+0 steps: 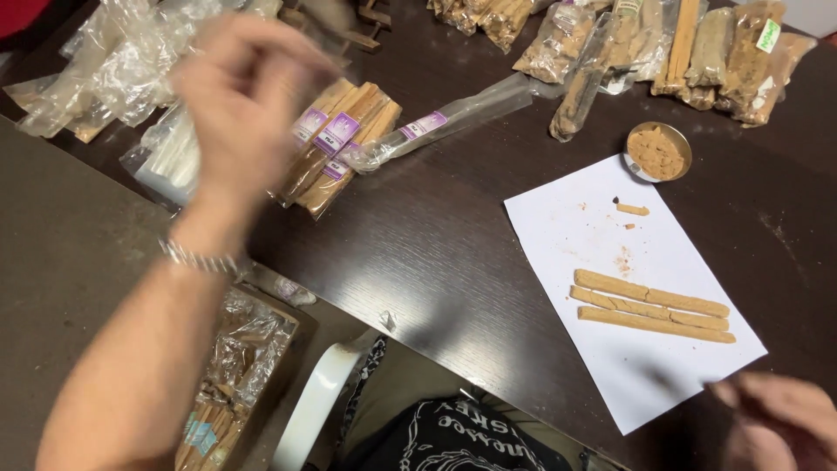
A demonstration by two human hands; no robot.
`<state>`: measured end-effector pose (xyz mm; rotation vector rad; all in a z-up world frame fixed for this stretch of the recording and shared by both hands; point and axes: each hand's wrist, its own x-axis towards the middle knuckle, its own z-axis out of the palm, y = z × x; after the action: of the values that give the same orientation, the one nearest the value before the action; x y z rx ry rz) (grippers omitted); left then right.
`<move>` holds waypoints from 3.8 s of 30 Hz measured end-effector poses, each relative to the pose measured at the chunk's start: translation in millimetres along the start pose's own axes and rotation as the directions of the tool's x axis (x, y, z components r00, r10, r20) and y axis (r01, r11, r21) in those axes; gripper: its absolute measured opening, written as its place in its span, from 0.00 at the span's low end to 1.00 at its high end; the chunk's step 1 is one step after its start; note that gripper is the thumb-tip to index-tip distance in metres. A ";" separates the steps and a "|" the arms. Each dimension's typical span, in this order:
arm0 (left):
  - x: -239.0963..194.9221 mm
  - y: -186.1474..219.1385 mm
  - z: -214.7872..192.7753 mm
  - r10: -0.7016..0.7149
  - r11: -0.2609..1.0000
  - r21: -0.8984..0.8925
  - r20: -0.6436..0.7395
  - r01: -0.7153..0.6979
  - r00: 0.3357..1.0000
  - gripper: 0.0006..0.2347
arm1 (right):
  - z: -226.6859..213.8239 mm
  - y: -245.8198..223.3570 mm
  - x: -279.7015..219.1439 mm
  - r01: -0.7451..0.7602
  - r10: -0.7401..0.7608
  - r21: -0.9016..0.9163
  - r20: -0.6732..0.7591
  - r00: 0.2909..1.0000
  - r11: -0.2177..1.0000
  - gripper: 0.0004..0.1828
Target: The person removes wooden sticks from a plastic wrapper, aligns them on a white sheet of paper, and slides them into a new clear plastic sleeve.
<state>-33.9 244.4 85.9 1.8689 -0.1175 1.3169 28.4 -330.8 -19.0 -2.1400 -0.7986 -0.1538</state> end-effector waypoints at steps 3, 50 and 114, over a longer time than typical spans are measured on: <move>-25.5 86.2 38.5 -0.282 0.952 0.060 0.552 0.300 0.784 0.08 | 64.5 -137.5 49.0 -0.120 0.215 0.367 -0.230 0.949 0.922 0.39; -139.2 119.8 65.9 -0.818 0.525 -0.045 0.249 0.850 0.518 0.05 | 47.7 -116.2 -2.3 -0.246 0.292 0.455 -0.033 0.956 0.856 0.19; -123.7 115.5 53.6 -0.685 0.710 -0.013 0.216 0.704 0.695 0.08 | 69.4 -128.0 28.7 -0.257 0.355 0.434 -0.160 0.921 0.864 0.12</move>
<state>-107.6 88.3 44.3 1.6932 0.3990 0.5787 -35.6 -206.7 31.5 -1.7795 -0.3046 -0.0625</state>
